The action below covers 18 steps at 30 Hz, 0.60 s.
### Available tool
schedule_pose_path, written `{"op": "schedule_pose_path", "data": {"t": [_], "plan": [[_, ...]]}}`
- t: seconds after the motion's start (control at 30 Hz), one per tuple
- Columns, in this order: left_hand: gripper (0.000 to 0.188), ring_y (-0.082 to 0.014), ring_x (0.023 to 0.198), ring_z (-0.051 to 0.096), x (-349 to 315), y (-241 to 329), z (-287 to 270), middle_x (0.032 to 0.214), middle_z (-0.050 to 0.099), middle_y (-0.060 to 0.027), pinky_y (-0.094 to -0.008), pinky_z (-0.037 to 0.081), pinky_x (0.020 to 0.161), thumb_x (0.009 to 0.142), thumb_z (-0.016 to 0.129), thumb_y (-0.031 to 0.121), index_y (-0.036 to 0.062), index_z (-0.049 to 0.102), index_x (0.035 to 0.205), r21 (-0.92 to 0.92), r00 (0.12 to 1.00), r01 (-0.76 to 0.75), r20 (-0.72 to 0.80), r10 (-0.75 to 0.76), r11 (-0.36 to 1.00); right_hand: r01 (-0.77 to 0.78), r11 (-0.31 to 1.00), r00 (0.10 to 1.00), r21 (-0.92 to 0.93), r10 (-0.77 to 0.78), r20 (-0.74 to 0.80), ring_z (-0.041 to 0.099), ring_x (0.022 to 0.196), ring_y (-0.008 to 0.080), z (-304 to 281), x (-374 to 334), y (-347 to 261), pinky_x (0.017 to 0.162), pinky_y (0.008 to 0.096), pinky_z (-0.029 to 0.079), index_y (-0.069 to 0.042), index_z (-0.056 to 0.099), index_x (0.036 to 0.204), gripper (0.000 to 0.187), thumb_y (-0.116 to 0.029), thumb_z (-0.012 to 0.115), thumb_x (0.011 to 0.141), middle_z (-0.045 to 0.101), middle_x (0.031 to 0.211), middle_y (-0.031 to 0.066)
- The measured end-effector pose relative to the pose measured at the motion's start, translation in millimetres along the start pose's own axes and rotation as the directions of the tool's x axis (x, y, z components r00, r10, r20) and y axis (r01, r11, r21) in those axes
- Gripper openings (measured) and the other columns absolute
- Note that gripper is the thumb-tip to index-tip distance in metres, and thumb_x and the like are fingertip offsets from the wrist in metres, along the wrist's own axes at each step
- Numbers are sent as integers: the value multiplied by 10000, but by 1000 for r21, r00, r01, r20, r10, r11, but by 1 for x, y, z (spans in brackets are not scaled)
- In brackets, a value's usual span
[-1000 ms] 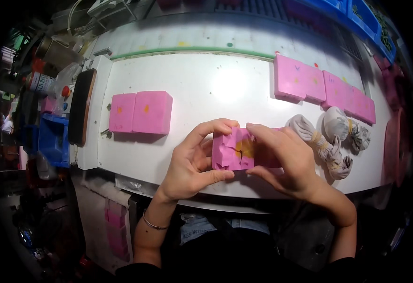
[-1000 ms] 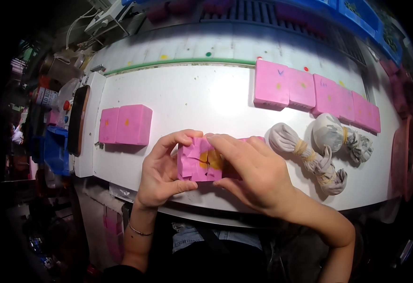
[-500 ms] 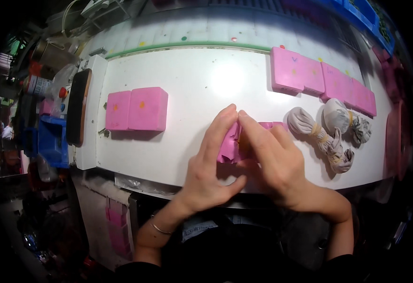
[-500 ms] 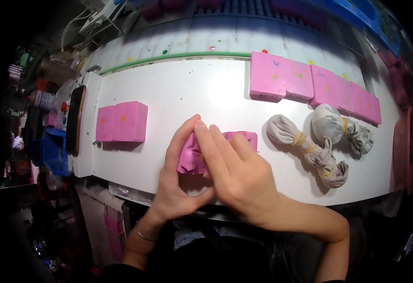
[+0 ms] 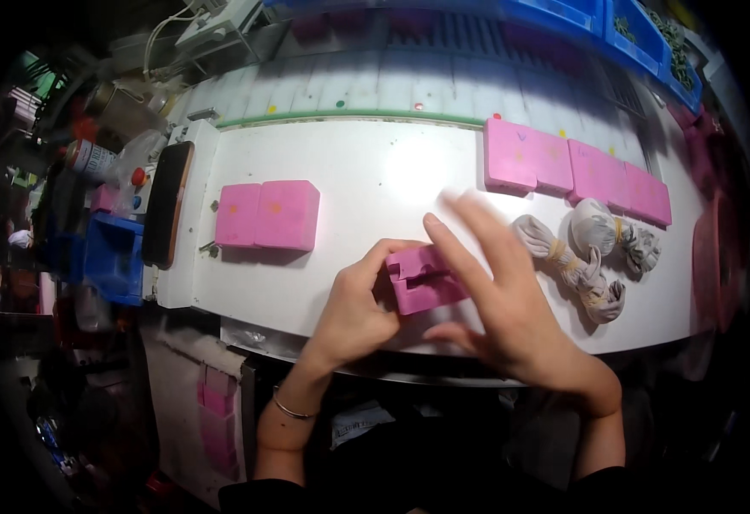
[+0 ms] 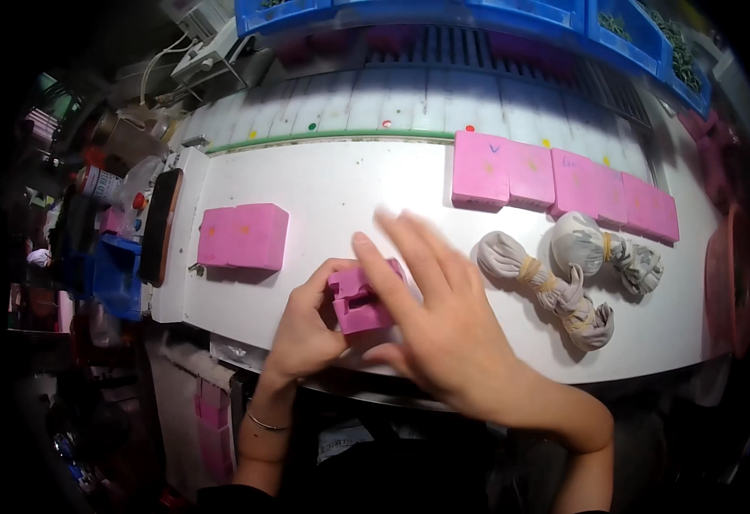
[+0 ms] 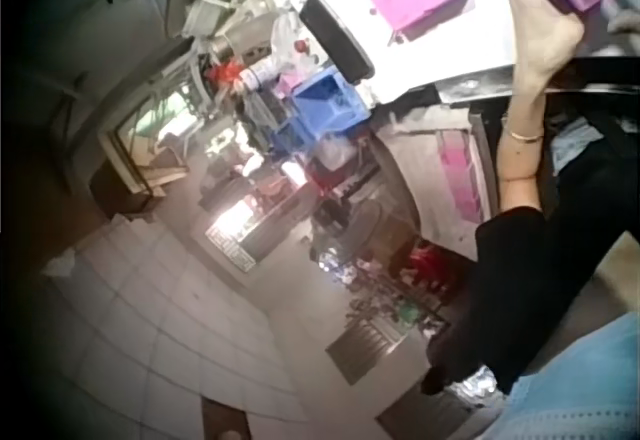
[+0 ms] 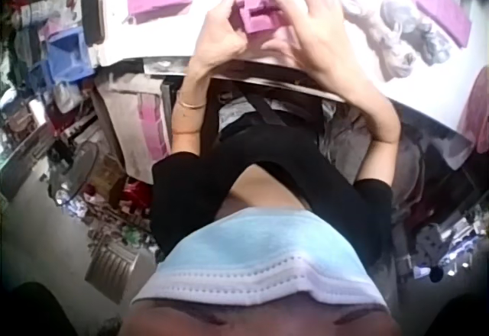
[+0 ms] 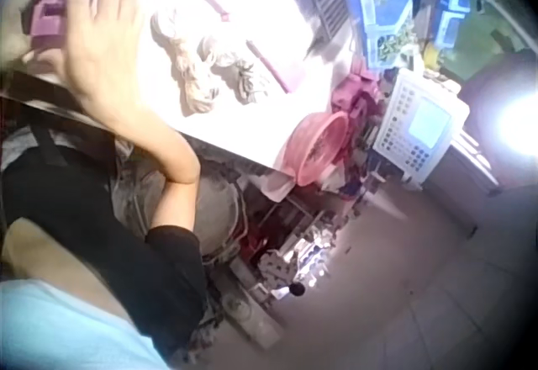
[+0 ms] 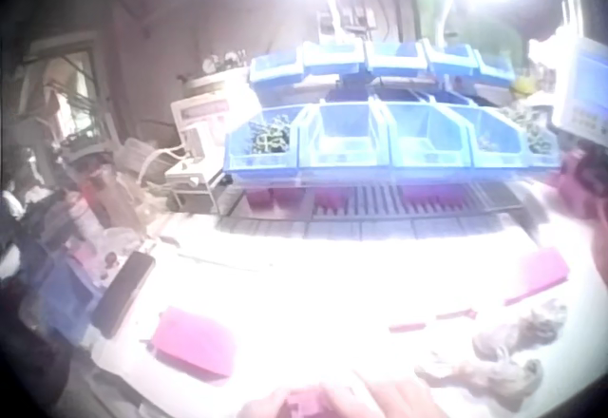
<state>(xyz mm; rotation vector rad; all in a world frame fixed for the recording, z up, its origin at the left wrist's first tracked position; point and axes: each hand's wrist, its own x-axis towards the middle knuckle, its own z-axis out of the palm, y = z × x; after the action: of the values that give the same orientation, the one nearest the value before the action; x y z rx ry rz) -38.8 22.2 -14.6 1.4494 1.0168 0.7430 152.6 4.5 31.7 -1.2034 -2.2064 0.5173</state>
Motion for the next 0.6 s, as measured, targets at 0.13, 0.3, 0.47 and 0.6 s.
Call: {"op": "schedule_pose_path", "data": {"t": [0.13, 0.3, 0.47, 0.6], "plan": [[570, -178, 1016, 613, 5, 4, -10, 1059, 633, -102, -295, 495, 903, 685, 808, 42, 13, 551, 1193, -90, 980, -195, 13, 197, 977, 40, 977, 999, 207, -44, 11, 564, 972, 342, 7, 2, 21, 798, 365, 475, -9, 465, 1279, 626, 5, 684, 692, 532, 1121, 173], [538, -180, 1009, 620, 4, -2, -14, 1085, 646, -100, -300, 499, 900, 667, 836, 97, 7, 613, 1149, -82, 984, -178, -17, 178, 981, 22, 966, 1000, 259, -24, 4, 569, 880, 334, 10, 3, 22, 756, 375, 472, -17, 532, 1173, 520, 17, 694, 680, 569, 1007, 144], [491, -172, 1005, 621, 10, -4, -15, 1060, 651, -91, -298, 502, 889, 669, 833, 81, 11, 643, 1116, -100, 972, -233, -4, 234, 967, 10, 959, 1000, 285, -9, -6, 582, 889, 312, 10, 5, 24, 759, 353, 473, -16, 547, 1160, 495, -3, 719, 696, 578, 986, 151], [686, -173, 1061, 585, 16, -11, -20, 1102, 614, -95, -302, 471, 936, 668, 846, 151, 6, 540, 1265, -110, 968, -229, 74, 238, 967, -103, 885, 993, 454, 64, 101, 599, 942, 239, 0, 12, 33, 802, 312, 467, 6, 561, 1171, 508, -46, 764, 708, 592, 993, 137]]}}
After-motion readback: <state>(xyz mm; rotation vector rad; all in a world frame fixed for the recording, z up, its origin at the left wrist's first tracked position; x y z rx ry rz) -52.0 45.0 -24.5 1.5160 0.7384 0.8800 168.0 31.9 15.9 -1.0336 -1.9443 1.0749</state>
